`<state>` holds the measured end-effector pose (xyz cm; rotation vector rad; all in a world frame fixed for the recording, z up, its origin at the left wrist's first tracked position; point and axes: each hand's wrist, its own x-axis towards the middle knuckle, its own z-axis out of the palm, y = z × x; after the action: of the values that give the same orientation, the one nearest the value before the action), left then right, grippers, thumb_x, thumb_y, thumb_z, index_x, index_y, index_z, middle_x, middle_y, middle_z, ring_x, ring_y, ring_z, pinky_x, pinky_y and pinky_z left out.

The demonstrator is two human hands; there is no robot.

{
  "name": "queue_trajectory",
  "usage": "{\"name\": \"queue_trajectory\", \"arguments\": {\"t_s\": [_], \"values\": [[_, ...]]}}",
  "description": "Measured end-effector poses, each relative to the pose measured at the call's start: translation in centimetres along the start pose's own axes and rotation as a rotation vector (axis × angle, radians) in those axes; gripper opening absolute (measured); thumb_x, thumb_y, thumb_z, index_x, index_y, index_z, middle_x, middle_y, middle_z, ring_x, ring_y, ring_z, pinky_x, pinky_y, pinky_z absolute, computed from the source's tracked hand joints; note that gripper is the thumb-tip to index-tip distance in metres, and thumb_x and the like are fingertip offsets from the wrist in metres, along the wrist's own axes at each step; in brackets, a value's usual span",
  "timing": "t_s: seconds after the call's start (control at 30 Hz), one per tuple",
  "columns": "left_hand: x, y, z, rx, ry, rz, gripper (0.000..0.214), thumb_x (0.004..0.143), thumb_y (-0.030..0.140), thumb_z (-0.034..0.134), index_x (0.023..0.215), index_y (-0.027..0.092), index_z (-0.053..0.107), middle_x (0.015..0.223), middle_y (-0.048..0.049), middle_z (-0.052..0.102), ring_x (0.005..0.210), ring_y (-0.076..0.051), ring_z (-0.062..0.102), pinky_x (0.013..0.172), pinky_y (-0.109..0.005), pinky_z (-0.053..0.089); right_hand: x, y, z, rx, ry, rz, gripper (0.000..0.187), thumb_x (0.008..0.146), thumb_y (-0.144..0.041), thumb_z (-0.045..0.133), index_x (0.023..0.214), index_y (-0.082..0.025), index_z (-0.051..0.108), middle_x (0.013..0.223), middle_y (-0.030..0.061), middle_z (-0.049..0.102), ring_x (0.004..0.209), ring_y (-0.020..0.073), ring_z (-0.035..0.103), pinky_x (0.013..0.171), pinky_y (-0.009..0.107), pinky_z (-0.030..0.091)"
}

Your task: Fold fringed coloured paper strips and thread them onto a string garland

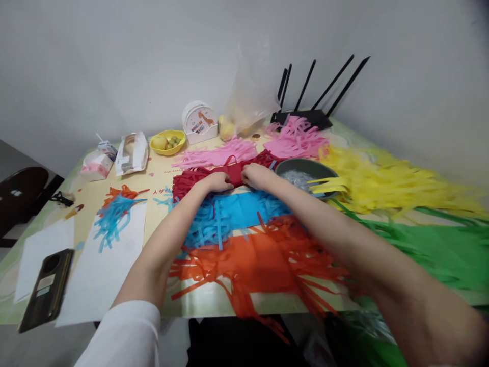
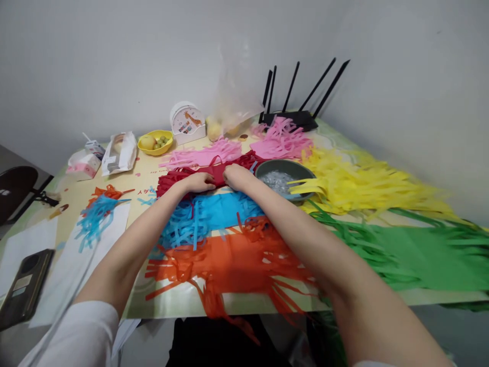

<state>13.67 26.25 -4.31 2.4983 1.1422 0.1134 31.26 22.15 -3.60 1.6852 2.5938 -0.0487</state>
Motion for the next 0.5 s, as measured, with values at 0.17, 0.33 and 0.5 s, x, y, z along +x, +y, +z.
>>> {"name": "queue_trajectory", "arguments": {"t_s": [0.17, 0.33, 0.5], "values": [[-0.2, 0.1, -1.1, 0.050, -0.108, -0.025, 0.028, 0.082, 0.037, 0.062, 0.088, 0.013, 0.076, 0.081, -0.0057, 0.075, 0.069, -0.017, 0.064, 0.067, -0.024, 0.045, 0.9, 0.2, -0.6, 0.035, -0.008, 0.067, 0.020, 0.080, -0.015, 0.057, 0.091, -0.009, 0.073, 0.095, 0.0150, 0.072, 0.087, 0.0223, 0.065, 0.071, 0.026, 0.042], [0.3, 0.4, -0.8, 0.102, -0.010, -0.103, 0.026, 0.087, 0.029, 0.055, 0.093, 0.014, 0.076, 0.093, -0.0090, 0.075, 0.082, -0.019, 0.065, 0.077, -0.026, 0.046, 0.5, 0.4, -1.2, 0.072, 0.006, 0.099, 0.014, 0.080, -0.020, 0.063, 0.088, -0.013, 0.071, 0.086, 0.0092, 0.072, 0.081, 0.0196, 0.064, 0.068, 0.024, 0.041], [0.7, 1.0, -0.4, 0.130, 0.138, -0.217, 0.025, 0.086, 0.020, 0.053, 0.092, 0.012, 0.076, 0.094, -0.0132, 0.075, 0.087, -0.022, 0.067, 0.080, -0.028, 0.047, -1.1, -2.7, -0.8, 0.097, 0.128, 0.065, 0.030, 0.094, -0.023, 0.046, 0.111, -0.006, 0.065, 0.114, 0.0203, 0.065, 0.108, 0.0274, 0.059, 0.089, 0.032, 0.042]]}}
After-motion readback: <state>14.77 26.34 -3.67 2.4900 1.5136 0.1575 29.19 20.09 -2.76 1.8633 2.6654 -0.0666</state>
